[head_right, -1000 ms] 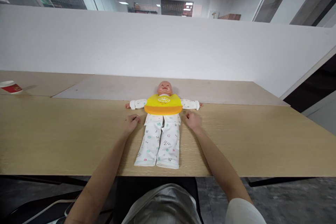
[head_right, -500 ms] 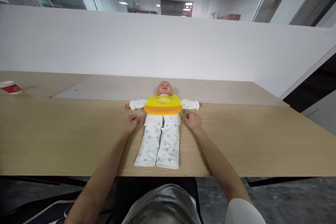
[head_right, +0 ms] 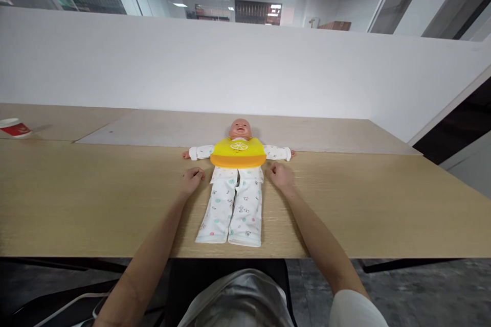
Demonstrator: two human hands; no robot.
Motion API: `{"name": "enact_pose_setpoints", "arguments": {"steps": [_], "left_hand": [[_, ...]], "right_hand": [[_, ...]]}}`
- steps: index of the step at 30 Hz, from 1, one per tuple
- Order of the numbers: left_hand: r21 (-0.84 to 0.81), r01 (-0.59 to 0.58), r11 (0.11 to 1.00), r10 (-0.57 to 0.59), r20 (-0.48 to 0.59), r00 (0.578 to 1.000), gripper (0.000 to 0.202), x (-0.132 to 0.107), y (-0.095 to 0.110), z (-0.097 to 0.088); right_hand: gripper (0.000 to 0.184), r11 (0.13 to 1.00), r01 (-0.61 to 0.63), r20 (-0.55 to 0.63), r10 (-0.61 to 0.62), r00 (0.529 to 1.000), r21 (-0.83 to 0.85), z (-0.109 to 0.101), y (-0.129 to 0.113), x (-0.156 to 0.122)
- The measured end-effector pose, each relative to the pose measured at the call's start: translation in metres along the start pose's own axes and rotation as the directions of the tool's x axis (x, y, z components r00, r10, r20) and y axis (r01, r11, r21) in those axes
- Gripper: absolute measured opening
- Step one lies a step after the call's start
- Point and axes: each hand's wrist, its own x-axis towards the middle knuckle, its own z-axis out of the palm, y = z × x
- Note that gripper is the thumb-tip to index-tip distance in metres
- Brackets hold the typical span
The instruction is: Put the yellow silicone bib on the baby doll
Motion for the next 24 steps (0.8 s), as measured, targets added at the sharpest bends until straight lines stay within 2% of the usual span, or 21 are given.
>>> {"name": "enact_pose_setpoints", "arguments": {"steps": [24], "left_hand": [[0.035, -0.025, 0.999, 0.025, -0.002, 1.000, 0.023, 0.0039, -0.0058, 0.0000]], "right_hand": [[0.018, 1.000, -0.003, 0.005, 0.003, 1.000, 0.013, -0.0009, -0.0001, 0.0000]]}}
